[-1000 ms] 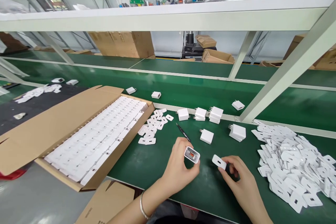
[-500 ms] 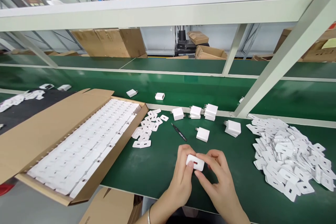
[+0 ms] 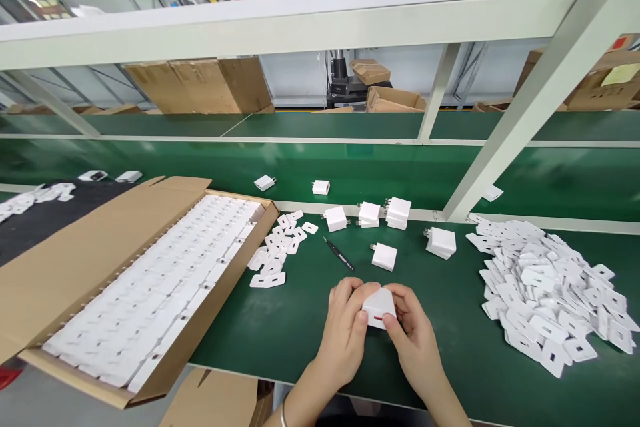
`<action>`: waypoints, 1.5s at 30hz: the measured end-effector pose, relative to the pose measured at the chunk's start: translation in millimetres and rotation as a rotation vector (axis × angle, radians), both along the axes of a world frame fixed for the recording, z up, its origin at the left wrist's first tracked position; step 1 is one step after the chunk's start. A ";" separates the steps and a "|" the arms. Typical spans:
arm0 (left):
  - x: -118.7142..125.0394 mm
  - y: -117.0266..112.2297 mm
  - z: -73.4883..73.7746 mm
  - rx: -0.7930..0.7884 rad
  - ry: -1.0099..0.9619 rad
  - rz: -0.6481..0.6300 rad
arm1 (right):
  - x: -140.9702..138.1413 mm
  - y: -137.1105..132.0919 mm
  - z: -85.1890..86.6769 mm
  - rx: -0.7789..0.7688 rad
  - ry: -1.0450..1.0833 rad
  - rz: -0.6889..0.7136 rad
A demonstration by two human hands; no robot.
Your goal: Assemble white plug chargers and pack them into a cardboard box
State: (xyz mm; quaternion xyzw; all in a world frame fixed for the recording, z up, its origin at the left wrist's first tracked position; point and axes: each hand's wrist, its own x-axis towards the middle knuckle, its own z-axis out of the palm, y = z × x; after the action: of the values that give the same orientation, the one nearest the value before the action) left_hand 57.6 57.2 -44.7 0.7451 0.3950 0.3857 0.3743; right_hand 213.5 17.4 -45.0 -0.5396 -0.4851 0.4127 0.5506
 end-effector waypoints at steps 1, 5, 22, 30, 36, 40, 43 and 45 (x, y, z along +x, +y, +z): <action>-0.8 1.7 0.5 0.021 0.015 -0.026 | 1.0 -0.5 -2.0 0.010 -0.005 -0.001; 0.5 3.0 -0.6 0.048 -0.028 -0.059 | -0.2 -0.4 -3.9 0.053 0.045 -0.038; 6.3 1.0 -11.3 -0.104 -0.231 -0.016 | -13.8 -0.1 -7.0 0.069 -0.137 -0.136; 0.5 -4.2 -12.0 -0.100 -0.226 -0.065 | -10.7 -0.9 -3.3 0.106 -0.119 -0.167; -1.9 -8.8 -13.9 -0.257 -0.236 -0.047 | -12.7 -0.5 -6.0 0.138 -0.099 -0.161; 6.8 -12.7 -16.8 -0.291 -0.424 -0.036 | -9.6 -3.9 -10.5 0.223 -0.094 -0.118; 11.4 -17.2 -16.5 -0.303 -0.464 0.014 | -7.4 -7.7 -11.3 0.265 -0.211 -0.147; 12.5 -20.8 -17.2 -0.296 -0.464 0.048 | -7.2 -9.4 -11.9 0.292 -0.312 -0.175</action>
State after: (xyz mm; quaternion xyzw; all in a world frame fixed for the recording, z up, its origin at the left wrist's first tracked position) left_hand 70.0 36.5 -61.8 0.5643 0.3685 0.4928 0.5503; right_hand 206.3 8.0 -56.8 -0.5517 -0.5702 0.2005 0.5747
